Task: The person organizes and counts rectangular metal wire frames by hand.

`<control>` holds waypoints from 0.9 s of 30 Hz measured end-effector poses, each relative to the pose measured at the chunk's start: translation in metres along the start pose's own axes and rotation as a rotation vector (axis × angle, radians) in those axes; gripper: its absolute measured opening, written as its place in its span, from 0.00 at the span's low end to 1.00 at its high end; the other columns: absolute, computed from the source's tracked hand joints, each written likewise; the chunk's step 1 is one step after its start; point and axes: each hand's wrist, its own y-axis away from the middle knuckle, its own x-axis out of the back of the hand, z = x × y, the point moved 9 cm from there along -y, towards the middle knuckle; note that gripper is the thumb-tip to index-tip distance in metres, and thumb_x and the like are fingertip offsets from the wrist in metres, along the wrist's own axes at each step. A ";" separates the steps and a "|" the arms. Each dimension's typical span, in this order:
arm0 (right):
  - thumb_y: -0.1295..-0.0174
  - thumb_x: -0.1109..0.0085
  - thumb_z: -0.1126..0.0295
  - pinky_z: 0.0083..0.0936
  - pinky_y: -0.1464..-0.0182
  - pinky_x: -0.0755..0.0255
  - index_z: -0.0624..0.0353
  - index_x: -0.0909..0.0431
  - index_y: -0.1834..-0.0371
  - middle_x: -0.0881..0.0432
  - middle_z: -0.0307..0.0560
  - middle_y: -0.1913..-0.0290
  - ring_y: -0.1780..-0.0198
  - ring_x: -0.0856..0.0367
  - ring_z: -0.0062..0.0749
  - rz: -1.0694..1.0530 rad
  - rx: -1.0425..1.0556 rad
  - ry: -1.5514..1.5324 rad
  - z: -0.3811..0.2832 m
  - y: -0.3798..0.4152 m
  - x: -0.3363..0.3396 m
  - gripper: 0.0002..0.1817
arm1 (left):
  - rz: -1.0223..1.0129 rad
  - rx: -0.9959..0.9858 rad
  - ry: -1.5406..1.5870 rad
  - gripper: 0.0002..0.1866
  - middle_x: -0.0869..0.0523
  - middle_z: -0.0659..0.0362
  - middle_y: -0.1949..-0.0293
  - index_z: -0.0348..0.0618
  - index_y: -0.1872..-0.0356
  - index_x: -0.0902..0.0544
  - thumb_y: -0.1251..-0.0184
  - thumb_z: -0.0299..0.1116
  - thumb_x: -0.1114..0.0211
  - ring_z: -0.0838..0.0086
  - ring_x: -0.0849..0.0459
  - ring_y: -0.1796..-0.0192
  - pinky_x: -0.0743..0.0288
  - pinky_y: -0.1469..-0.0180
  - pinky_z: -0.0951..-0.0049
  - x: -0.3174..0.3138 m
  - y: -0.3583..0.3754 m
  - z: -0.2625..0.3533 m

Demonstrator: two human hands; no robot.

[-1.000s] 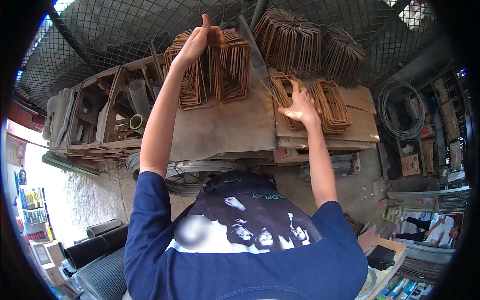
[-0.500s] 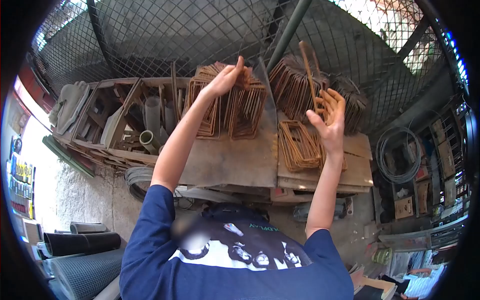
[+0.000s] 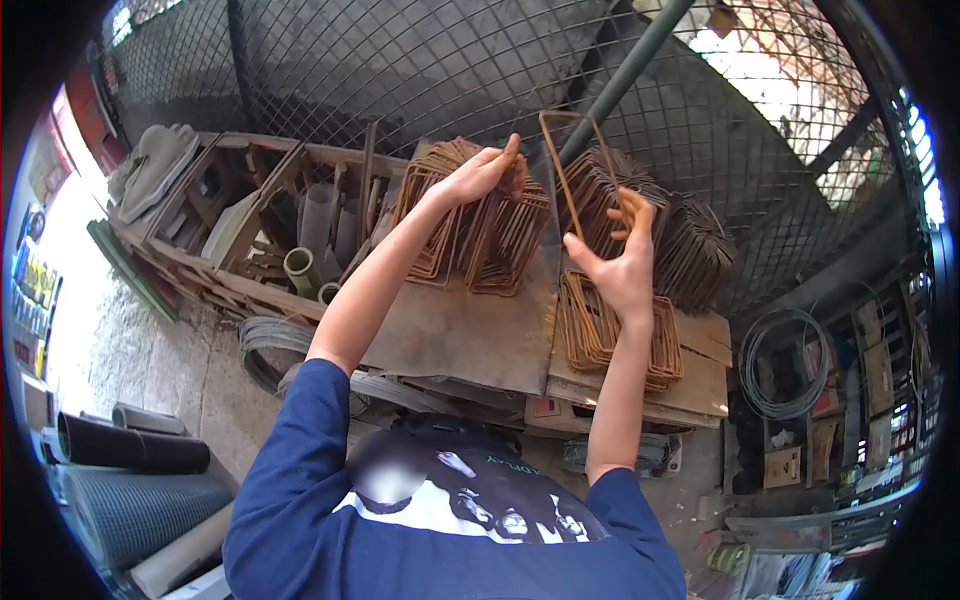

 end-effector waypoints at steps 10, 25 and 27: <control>0.59 0.23 0.60 0.46 0.41 0.35 0.63 0.41 0.40 0.36 0.58 0.44 0.41 0.34 0.51 0.108 0.035 0.110 0.043 0.091 -0.077 0.45 | 0.090 -0.139 -0.061 0.39 0.18 0.53 0.59 0.35 0.58 0.22 0.28 0.65 0.69 0.69 0.19 0.53 0.28 0.44 0.68 0.010 -0.004 0.013; 0.31 0.47 0.63 0.27 0.61 0.24 0.66 0.27 0.50 0.17 0.48 0.65 0.65 0.17 0.32 0.095 -0.082 -0.198 0.023 0.007 -0.081 0.16 | -0.019 -0.147 -0.147 0.41 0.17 0.56 0.64 0.36 0.61 0.21 0.30 0.66 0.70 0.72 0.19 0.57 0.27 0.48 0.71 0.003 -0.003 0.010; 0.32 0.47 0.67 0.32 0.70 0.27 0.65 0.26 0.57 0.19 0.54 0.68 0.70 0.18 0.41 0.175 0.007 -0.277 0.009 -0.001 -0.075 0.11 | -0.019 -0.126 -0.139 0.41 0.17 0.56 0.64 0.36 0.61 0.21 0.30 0.67 0.70 0.73 0.19 0.57 0.27 0.48 0.71 0.003 0.000 0.012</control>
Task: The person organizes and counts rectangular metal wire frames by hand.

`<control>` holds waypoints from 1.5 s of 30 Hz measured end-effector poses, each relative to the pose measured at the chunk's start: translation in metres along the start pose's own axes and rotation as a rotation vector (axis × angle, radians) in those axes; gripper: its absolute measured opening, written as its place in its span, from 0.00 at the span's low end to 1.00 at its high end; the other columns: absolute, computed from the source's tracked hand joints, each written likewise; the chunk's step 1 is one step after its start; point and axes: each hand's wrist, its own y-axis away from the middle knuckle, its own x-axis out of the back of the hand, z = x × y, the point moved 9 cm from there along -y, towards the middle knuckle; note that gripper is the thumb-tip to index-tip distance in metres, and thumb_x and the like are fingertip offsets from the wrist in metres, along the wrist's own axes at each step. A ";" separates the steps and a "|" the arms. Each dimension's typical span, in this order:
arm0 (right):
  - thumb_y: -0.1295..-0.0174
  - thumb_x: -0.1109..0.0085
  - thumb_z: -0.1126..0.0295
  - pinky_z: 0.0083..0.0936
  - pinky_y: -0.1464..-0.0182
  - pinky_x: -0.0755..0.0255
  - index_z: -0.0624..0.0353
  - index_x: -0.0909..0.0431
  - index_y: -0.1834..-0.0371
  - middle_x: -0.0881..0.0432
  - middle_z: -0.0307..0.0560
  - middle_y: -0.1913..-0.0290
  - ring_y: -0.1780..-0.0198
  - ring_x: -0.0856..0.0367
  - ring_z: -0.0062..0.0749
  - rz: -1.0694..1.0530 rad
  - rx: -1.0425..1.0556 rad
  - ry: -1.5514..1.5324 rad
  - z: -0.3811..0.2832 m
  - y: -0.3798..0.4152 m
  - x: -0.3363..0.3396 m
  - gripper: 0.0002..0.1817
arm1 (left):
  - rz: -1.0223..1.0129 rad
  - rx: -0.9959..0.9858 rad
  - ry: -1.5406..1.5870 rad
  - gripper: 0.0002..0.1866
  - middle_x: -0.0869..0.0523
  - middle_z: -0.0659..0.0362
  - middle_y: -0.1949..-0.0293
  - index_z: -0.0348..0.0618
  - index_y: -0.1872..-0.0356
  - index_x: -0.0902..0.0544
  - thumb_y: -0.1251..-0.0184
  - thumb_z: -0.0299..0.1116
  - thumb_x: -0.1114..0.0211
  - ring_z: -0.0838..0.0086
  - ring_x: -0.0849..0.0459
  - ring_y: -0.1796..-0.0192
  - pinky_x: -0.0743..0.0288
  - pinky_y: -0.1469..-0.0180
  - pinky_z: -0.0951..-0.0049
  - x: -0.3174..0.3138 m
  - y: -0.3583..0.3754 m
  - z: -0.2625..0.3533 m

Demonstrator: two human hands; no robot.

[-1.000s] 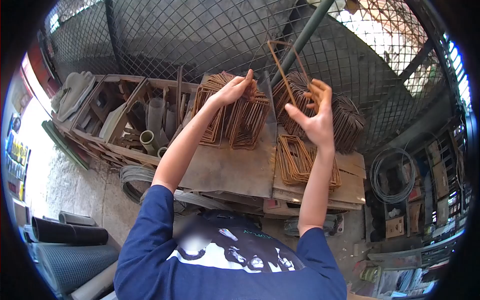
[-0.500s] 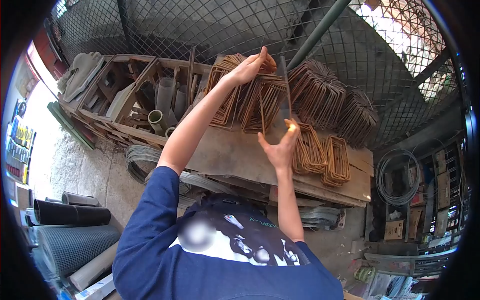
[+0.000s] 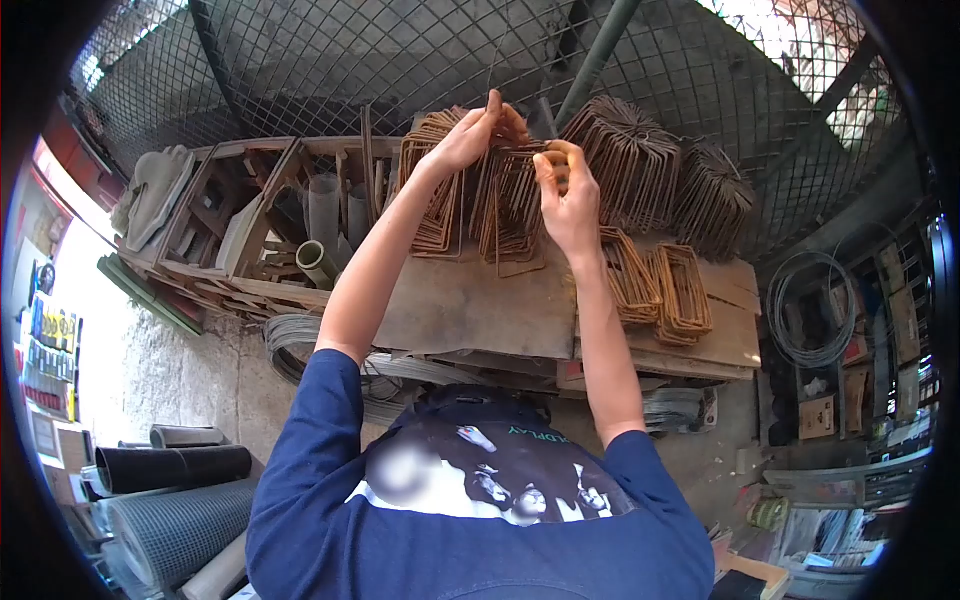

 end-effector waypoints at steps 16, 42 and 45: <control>0.36 0.43 0.76 0.19 0.64 0.25 0.67 0.21 0.63 0.16 0.44 0.72 0.68 0.18 0.19 -0.188 0.061 -0.104 -0.016 -0.080 -0.038 0.05 | 0.049 0.120 -0.033 0.47 0.18 0.58 0.68 0.35 0.60 0.21 0.36 0.72 0.76 0.71 0.18 0.58 0.25 0.47 0.67 0.013 0.007 0.013; 0.39 0.40 0.75 0.20 0.63 0.26 0.58 0.18 0.50 0.14 0.44 0.63 0.66 0.18 0.23 -0.334 -0.535 -0.280 0.117 0.007 -0.034 0.14 | -0.033 0.055 -0.150 0.45 0.28 0.61 0.80 0.39 0.81 0.31 0.38 0.74 0.79 0.72 0.22 0.69 0.28 0.59 0.73 0.001 0.001 0.017; 0.40 0.38 0.74 0.21 0.63 0.25 0.56 0.19 0.47 0.13 0.46 0.61 0.66 0.17 0.24 -0.351 -0.485 -0.164 0.115 -0.001 -0.027 0.16 | -0.010 0.065 -0.098 0.43 0.32 0.61 0.80 0.41 0.81 0.34 0.38 0.74 0.78 0.70 0.26 0.69 0.31 0.58 0.70 0.001 0.004 0.017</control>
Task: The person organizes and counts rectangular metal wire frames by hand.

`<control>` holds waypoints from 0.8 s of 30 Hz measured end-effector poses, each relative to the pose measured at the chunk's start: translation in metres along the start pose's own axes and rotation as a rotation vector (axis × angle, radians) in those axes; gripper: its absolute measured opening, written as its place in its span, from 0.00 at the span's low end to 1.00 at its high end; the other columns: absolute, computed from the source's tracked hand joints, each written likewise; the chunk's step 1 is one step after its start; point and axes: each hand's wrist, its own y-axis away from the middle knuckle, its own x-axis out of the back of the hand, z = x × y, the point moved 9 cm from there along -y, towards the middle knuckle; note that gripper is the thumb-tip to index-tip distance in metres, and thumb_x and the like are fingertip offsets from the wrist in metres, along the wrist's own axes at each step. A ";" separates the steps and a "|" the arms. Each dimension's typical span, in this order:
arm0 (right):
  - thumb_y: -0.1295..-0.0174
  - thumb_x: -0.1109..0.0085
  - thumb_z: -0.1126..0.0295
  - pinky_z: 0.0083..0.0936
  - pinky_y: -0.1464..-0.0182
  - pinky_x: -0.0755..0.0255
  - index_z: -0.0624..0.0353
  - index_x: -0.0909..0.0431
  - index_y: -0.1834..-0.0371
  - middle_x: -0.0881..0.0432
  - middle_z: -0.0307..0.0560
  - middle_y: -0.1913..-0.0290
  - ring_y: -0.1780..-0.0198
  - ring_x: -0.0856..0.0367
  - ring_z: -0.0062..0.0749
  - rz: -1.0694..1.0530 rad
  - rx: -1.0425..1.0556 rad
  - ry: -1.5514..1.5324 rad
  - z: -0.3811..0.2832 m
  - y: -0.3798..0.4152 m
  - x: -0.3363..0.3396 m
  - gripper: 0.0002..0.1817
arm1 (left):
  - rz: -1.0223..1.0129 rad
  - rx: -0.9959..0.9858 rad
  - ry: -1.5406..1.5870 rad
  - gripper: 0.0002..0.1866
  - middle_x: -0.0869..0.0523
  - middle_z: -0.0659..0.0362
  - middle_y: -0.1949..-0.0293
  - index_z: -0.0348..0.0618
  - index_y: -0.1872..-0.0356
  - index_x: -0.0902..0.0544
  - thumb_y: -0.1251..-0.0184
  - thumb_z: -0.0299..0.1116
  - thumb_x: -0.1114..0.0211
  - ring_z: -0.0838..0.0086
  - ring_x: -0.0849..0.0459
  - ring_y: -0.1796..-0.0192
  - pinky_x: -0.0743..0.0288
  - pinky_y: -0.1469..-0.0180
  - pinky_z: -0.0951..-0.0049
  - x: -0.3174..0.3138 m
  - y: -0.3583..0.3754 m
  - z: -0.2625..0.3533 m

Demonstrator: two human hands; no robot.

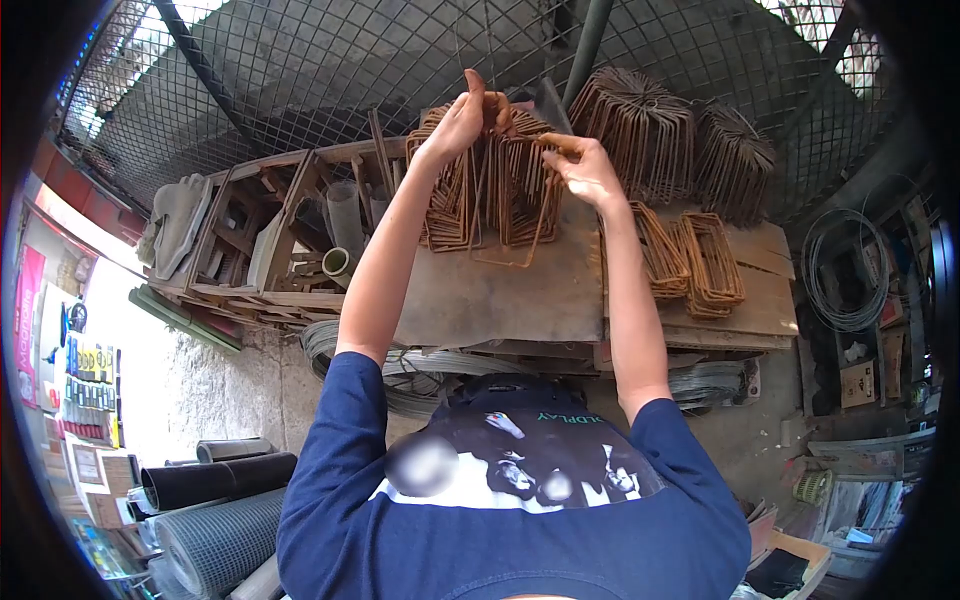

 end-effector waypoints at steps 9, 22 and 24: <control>0.44 0.33 0.58 0.38 0.53 0.26 0.60 0.22 0.46 0.20 0.60 0.57 0.56 0.19 0.50 0.358 0.076 0.577 -0.020 0.034 0.042 0.25 | 0.035 -0.009 -0.068 0.44 0.29 0.61 0.81 0.40 0.81 0.31 0.37 0.73 0.80 0.71 0.23 0.68 0.31 0.58 0.70 0.000 0.003 0.004; 0.63 0.24 0.40 0.61 0.31 0.48 0.64 0.45 0.29 0.41 0.78 0.33 0.30 0.43 0.67 0.118 -0.622 0.840 0.097 0.132 0.121 0.62 | -0.004 -0.019 -0.033 0.44 0.26 0.61 0.80 0.38 0.80 0.26 0.33 0.70 0.75 0.73 0.21 0.68 0.30 0.59 0.71 -0.003 0.000 -0.001; 0.63 0.22 0.44 0.59 0.32 0.44 0.64 0.43 0.30 0.37 0.77 0.36 0.32 0.39 0.66 0.170 -0.576 0.864 0.105 0.132 0.124 0.59 | 0.006 -0.005 -0.023 0.45 0.21 0.59 0.77 0.37 0.79 0.24 0.34 0.71 0.76 0.72 0.21 0.68 0.29 0.57 0.71 -0.002 0.003 0.002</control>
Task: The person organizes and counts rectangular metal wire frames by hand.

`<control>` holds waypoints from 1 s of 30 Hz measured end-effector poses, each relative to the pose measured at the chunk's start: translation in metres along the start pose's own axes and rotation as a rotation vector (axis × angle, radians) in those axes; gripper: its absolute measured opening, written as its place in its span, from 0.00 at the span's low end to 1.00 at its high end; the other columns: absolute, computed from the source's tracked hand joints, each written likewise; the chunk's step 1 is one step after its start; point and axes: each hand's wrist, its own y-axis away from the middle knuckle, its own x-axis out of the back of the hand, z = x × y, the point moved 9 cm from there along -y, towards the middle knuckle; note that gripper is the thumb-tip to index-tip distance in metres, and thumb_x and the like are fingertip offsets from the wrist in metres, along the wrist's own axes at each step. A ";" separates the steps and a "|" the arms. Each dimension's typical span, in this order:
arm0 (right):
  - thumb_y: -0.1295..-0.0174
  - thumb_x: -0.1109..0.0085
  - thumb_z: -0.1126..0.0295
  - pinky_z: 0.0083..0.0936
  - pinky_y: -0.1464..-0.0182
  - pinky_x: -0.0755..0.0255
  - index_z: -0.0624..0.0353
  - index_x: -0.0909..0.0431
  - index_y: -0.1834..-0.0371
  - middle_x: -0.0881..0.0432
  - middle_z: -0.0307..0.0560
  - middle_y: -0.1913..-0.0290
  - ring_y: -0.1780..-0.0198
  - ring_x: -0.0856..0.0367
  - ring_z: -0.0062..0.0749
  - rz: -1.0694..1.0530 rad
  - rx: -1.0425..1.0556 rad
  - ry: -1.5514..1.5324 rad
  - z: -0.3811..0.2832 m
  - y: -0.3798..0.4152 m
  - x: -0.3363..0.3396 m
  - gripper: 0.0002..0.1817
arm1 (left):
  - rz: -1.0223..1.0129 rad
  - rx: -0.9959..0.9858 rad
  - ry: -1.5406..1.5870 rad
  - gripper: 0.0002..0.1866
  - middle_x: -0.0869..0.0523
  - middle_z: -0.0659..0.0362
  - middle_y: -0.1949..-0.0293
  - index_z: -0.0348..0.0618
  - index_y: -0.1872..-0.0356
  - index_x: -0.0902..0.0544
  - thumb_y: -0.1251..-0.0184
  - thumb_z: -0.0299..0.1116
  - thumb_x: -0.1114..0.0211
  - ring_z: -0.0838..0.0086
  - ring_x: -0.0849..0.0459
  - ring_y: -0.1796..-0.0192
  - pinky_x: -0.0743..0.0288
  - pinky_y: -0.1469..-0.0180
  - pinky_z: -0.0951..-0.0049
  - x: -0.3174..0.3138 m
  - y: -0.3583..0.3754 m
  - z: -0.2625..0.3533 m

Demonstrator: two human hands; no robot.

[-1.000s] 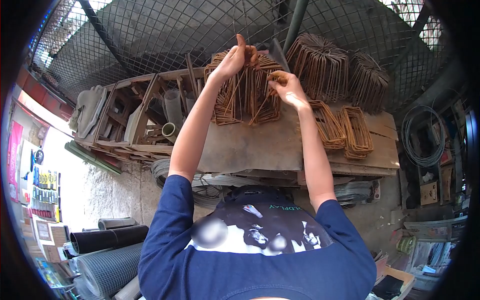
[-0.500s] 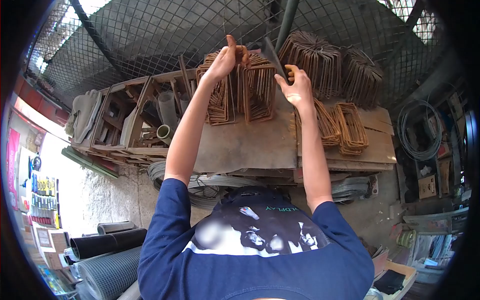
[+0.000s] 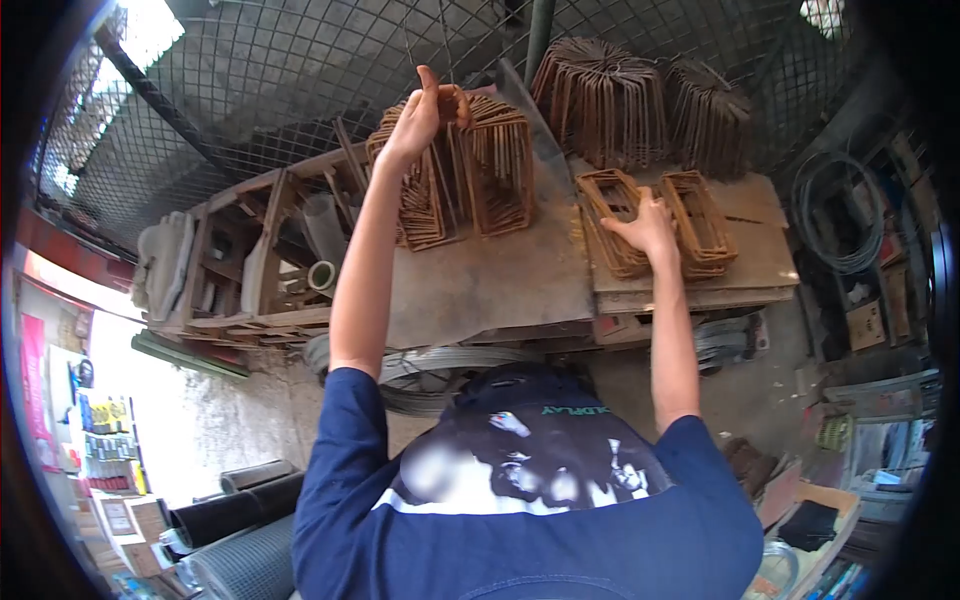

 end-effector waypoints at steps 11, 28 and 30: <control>0.63 0.23 0.48 0.54 0.35 0.40 0.57 0.37 0.33 0.28 0.64 0.41 0.38 0.29 0.55 0.150 0.116 0.025 -0.009 0.014 0.004 0.52 | 0.000 -0.004 -0.044 0.48 0.18 0.58 0.75 0.36 0.72 0.21 0.36 0.72 0.79 0.72 0.17 0.67 0.23 0.54 0.70 0.003 0.000 -0.004; 0.55 0.28 0.43 0.44 0.38 0.33 0.65 0.24 0.47 0.28 0.66 0.42 0.40 0.28 0.52 0.021 0.112 -0.035 -0.003 0.029 0.008 0.40 | 0.000 0.023 -0.029 0.47 0.21 0.60 0.77 0.37 0.72 0.23 0.36 0.72 0.78 0.75 0.21 0.69 0.27 0.57 0.74 0.001 0.005 -0.004; 0.57 0.25 0.46 0.44 0.39 0.32 0.64 0.27 0.43 0.28 0.66 0.44 0.41 0.27 0.53 -0.005 0.125 -0.053 -0.002 0.028 0.009 0.42 | 0.007 0.026 -0.031 0.47 0.21 0.60 0.77 0.37 0.72 0.22 0.36 0.72 0.79 0.75 0.21 0.69 0.27 0.57 0.74 0.002 0.006 -0.004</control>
